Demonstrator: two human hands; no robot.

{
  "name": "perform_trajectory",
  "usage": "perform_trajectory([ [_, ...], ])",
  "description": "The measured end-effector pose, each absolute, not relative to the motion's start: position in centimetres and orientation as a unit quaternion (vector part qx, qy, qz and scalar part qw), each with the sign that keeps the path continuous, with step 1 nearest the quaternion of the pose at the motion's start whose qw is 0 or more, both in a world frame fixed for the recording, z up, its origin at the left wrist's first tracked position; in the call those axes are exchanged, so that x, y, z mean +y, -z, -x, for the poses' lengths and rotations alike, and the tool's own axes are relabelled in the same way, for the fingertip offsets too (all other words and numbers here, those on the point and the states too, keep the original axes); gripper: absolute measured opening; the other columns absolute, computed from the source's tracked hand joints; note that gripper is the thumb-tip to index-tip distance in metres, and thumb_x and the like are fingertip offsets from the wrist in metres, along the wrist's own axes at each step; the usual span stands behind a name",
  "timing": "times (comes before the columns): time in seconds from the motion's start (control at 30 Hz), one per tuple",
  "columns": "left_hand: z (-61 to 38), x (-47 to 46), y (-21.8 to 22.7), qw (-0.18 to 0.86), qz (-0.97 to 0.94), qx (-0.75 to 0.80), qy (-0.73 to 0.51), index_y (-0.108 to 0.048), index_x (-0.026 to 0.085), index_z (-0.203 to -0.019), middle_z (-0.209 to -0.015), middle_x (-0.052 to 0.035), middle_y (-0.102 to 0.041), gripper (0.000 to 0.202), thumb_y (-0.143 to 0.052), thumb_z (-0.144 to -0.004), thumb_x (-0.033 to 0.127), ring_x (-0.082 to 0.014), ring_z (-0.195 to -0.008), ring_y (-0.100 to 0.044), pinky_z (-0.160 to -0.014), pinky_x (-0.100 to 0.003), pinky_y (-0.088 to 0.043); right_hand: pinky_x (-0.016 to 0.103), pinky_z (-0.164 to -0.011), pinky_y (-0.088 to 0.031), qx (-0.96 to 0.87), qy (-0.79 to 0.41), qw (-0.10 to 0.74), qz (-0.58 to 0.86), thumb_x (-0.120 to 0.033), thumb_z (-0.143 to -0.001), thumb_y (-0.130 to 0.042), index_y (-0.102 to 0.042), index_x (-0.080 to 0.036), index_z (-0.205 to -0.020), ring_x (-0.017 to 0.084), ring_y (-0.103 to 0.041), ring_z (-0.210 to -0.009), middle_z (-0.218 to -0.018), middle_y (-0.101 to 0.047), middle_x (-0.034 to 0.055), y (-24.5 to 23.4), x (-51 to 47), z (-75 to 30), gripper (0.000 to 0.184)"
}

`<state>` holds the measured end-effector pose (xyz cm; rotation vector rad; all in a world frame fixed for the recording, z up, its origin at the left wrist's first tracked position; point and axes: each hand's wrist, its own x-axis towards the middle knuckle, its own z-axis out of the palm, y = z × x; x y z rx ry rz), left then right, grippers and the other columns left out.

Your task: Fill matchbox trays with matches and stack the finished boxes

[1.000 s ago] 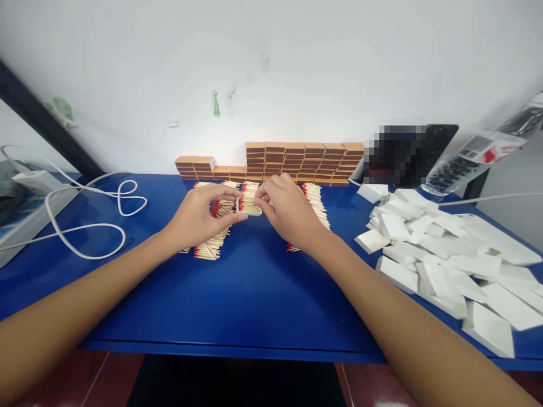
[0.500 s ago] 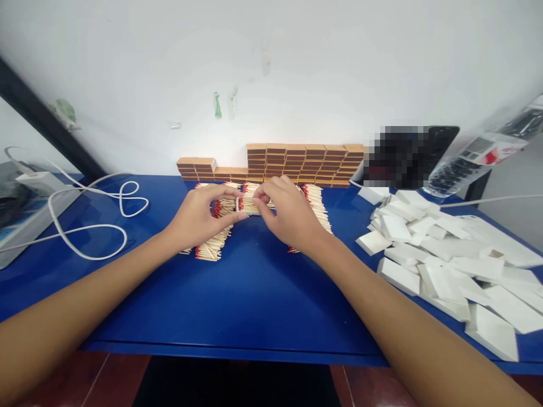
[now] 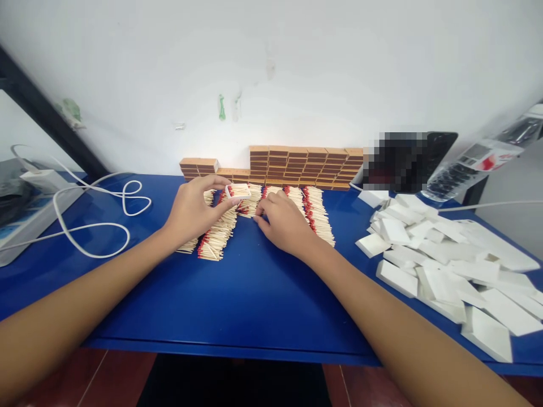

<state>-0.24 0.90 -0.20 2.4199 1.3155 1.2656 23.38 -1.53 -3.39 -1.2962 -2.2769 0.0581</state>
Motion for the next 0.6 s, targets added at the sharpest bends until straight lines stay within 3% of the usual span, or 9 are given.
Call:
perform_trajectory([
  [0.6, 0.2, 0.7, 0.1, 0.043, -0.809, 0.43, -0.397, -0.074, 0.024, -0.114, -0.116, -0.0051, -0.083, 0.031, -0.089, -0.09, 0.035, -0.0303, -0.113, -0.075, -0.103, -0.048, -0.053, 0.04, -0.083, -0.045, -0.86, -0.063, 0.224, 0.453, -0.017, -0.098, -0.059, -0.061, -0.023, -0.085, 0.027, -0.059, -0.092, -0.089, -0.066, 0.0081, 2.4, -2.4, -23.6, 0.014],
])
